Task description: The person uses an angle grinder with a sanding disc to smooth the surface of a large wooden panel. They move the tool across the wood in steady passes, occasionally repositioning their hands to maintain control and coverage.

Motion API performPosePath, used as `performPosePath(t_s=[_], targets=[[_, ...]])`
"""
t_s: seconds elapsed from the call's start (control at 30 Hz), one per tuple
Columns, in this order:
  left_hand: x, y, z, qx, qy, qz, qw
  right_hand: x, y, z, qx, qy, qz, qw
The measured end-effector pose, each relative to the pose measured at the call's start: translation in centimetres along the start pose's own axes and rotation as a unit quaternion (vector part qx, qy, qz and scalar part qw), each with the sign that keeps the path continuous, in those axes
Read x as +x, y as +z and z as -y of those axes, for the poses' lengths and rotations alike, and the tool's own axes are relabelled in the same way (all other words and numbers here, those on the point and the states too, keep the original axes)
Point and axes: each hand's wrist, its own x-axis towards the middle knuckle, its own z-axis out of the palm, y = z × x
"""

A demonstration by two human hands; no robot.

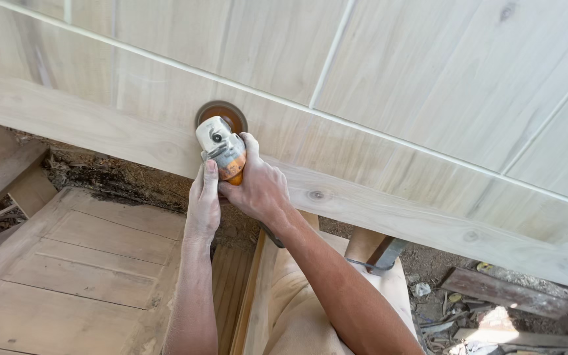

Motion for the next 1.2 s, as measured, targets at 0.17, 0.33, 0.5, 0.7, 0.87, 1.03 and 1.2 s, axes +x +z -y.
performPosePath(t_s=[0.17, 0.33, 0.5, 0.7, 0.87, 1.03, 1.2], targets=[[-0.5, 5.7, 0.1, 0.107, 0.002, 0.056, 0.993, -2.4, -4.5, -3.3, 0.011, 0.090, -0.022, 0.996], [-2.3, 12.1, -0.5, 0.175, -0.052, 0.135, 0.974, -6.2, -9.2, -8.1, -0.009, 0.120, -0.082, 0.989], [-3.9, 18.1, 0.1, 0.254, -0.093, 0.163, 0.949, -9.3, -12.7, -12.6, -0.013, 0.171, -0.096, 0.980], [-4.8, 25.3, 2.1, 0.304, -0.059, 0.232, 0.922, -13.2, -17.9, -18.5, 0.005, 0.204, -0.119, 0.972], [-5.9, 32.4, 3.4, 0.369, -0.070, 0.289, 0.880, -16.8, -22.6, -23.6, 0.015, 0.225, -0.124, 0.966], [-7.2, 38.7, 5.0, 0.414, -0.106, 0.325, 0.844, -19.9, -26.5, -28.7, 0.019, 0.257, -0.129, 0.958], [-8.6, 44.4, 6.4, 0.392, -0.066, 0.354, 0.846, -22.9, -30.1, -32.9, 0.030, 0.280, -0.134, 0.950]])
